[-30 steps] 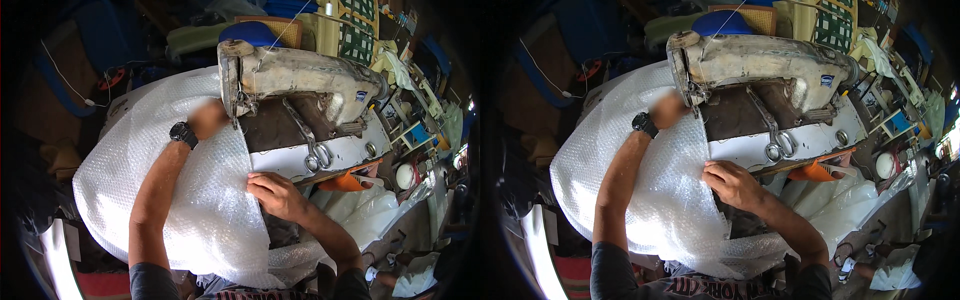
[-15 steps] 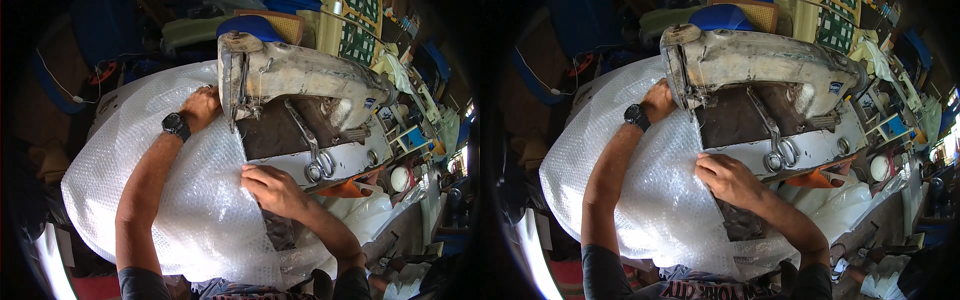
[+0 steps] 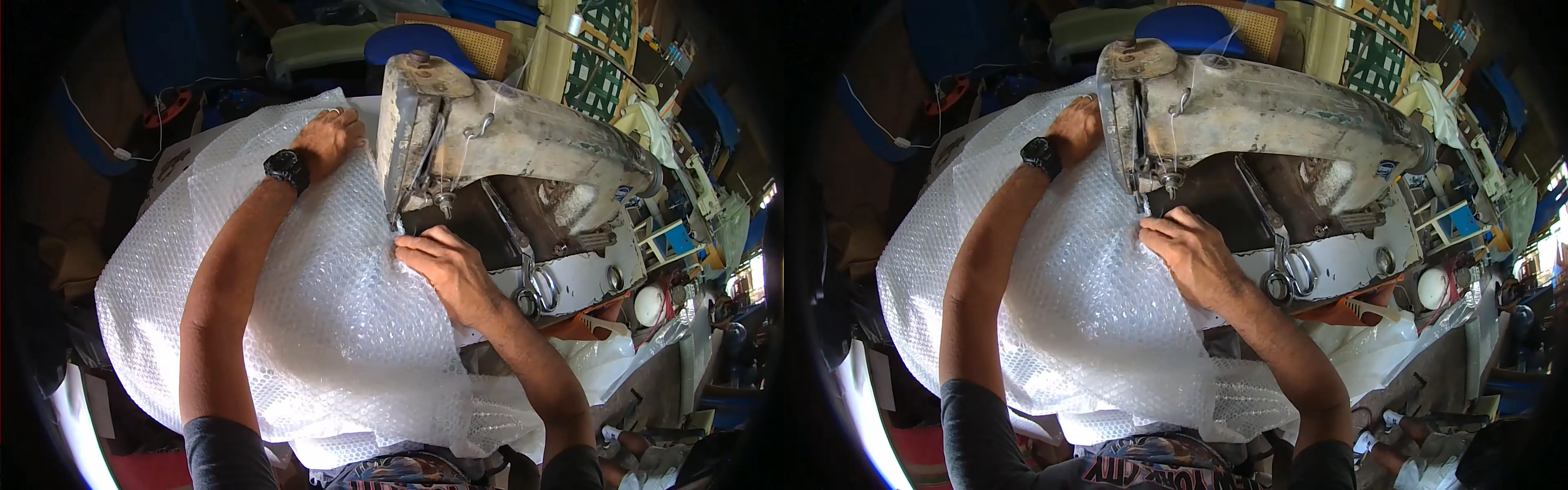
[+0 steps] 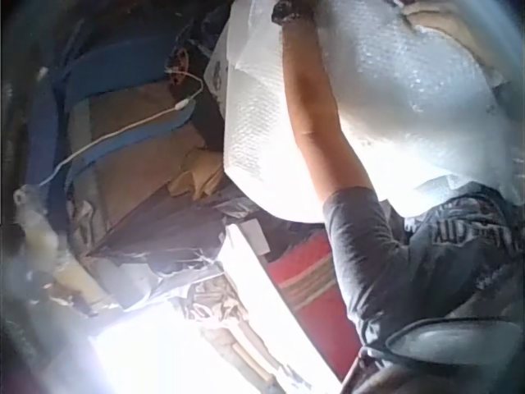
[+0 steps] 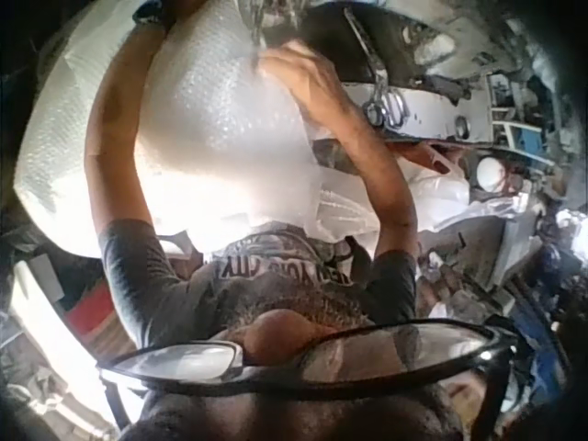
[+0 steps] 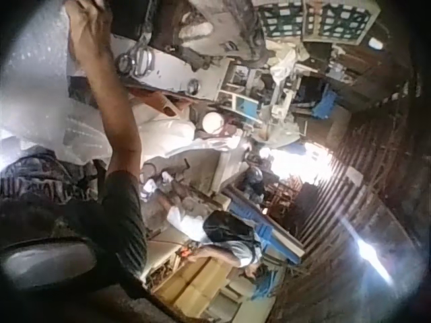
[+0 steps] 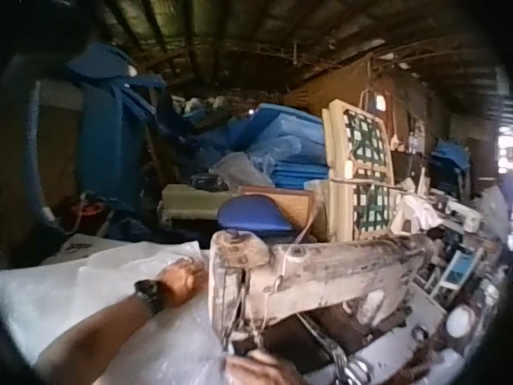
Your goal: Sewing pieces of bubble wrap together using an industrial sewing machine.
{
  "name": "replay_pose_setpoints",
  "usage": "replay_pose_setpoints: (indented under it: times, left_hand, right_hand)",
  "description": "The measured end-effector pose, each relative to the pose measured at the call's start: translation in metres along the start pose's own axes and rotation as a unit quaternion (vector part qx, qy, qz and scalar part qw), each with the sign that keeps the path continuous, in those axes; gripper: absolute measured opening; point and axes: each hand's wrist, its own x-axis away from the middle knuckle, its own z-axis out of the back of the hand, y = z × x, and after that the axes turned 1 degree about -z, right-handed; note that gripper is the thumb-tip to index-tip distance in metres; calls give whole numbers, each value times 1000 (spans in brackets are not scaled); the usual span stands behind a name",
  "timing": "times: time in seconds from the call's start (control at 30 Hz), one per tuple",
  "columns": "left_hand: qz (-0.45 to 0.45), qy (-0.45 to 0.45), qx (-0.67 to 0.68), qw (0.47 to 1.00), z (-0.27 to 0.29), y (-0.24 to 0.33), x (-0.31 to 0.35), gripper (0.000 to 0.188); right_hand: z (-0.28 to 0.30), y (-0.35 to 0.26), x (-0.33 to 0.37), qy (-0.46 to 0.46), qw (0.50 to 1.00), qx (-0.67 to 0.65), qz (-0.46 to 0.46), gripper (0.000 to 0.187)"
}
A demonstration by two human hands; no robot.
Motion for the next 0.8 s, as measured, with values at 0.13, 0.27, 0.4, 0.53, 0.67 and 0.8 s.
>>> replay_pose_setpoints:
  times: [0.13, 0.27, 0.4, 0.53, 0.67, 0.8]
  left_hand:
    - [-17, 24, -13, 999, -14, -26, 5, 18]
    - [15, -30, -42, 999, -21, -23, -9, 28]
    - [117, -33, -3, 993, -3, -22, 7, 43]
    - [170, -15, 73, 983, 101, 19, 81, 45]
    - [267, -17, -57, 962, 183, 60, 221, 49]
    - [476, -43, -136, 868, 257, 62, 391, 78]
  right_hand:
    - [-5, -4, -7, -4, 1000, 6, -9, 30]
    - [-5, 5, -3, 5, 1000, 19, -25, 33]
    - [-5, 8, -5, 39, 998, -42, -12, 38]
    - [4, -18, 37, 118, 975, -140, -125, 32]
    - [34, -69, 164, 208, 952, -105, -197, 35]
    - [34, -110, 253, 133, 912, -268, -282, 49]
